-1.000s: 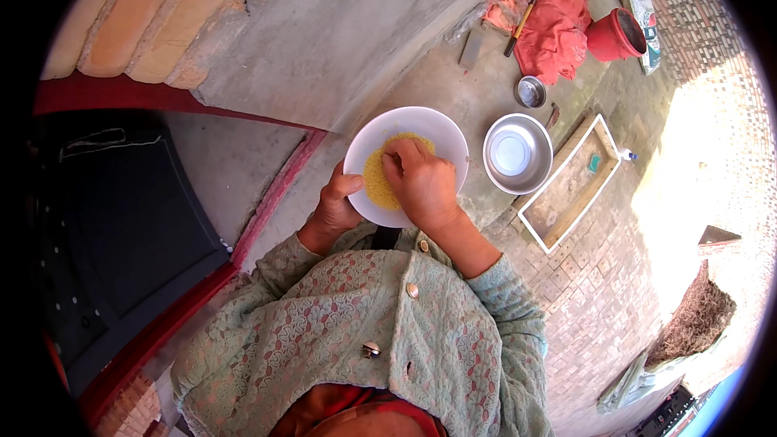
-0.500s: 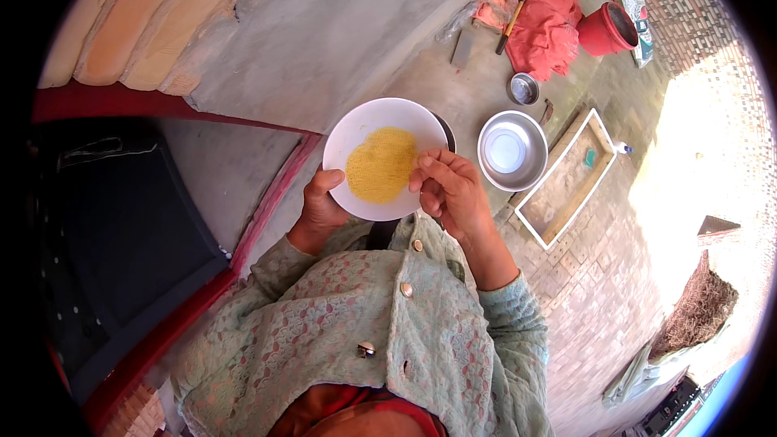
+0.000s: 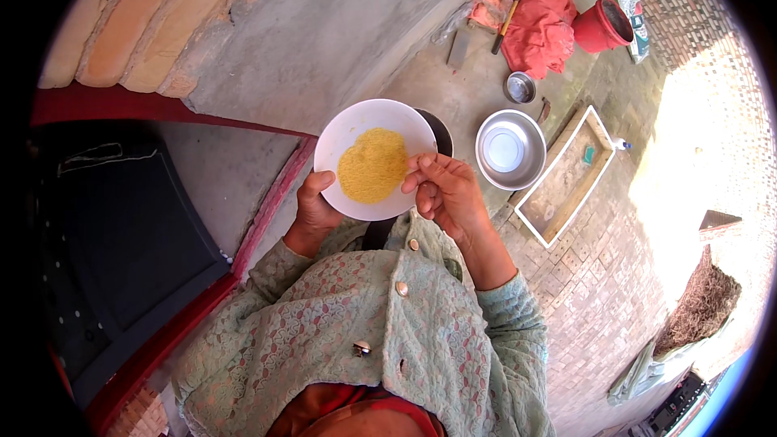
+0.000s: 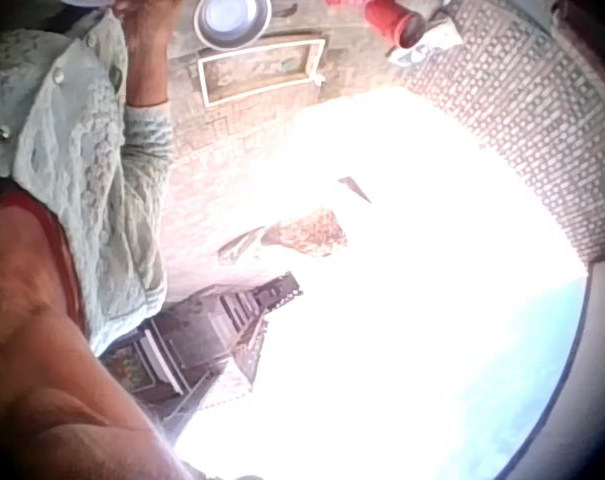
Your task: The person holds a white bowl of yellow grains and picks out small dark particles by hand, dropping them away. The person then walks into a kitchen, places the bowl on a table, and adds firewood to a wood-burning stove.
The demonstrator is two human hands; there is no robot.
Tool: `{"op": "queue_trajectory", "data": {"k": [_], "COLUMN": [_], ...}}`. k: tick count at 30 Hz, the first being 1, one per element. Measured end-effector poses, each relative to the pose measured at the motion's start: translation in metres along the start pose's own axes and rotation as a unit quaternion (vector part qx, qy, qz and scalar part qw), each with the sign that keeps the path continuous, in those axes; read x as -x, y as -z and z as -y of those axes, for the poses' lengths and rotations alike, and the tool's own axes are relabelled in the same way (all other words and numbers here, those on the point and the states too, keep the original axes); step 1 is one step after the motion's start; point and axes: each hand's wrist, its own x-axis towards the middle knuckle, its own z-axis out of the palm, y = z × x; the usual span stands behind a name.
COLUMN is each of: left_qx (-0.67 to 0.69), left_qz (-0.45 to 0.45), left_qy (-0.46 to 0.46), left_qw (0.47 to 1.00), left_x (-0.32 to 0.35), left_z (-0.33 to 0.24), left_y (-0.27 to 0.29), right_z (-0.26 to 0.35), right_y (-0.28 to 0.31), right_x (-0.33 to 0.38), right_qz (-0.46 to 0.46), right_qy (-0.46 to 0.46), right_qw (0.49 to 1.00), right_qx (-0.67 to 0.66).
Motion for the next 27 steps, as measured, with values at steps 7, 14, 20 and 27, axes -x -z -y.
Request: {"op": "queue_trajectory", "data": {"k": [7,14,20,27], "left_qx": [0.025,0.025,0.139,0.189], "left_qz": [0.010,-0.040,-0.097,-0.116], "left_qy": [-0.014,-0.052,-0.057,-0.078], "left_qw": [1.000,0.998,0.984,0.972], "left_x": [0.003,0.015,0.026,0.048], "left_z": [0.002,-0.001,-0.003,0.012], "left_y": [-0.002,0.003,0.007,-0.007], "right_z": [0.000,0.004,-0.017,0.001], "right_y": [0.012,0.046,0.098,0.057], "right_x": [0.005,0.004,-0.011,-0.009], "right_qz": [-0.042,-0.178,-0.179,-0.110], "right_qy": [0.055,0.210,0.249,0.306], "right_qw": [0.997,0.902,0.620,0.765], "right_qx": [0.042,0.333,0.722,0.556]}}
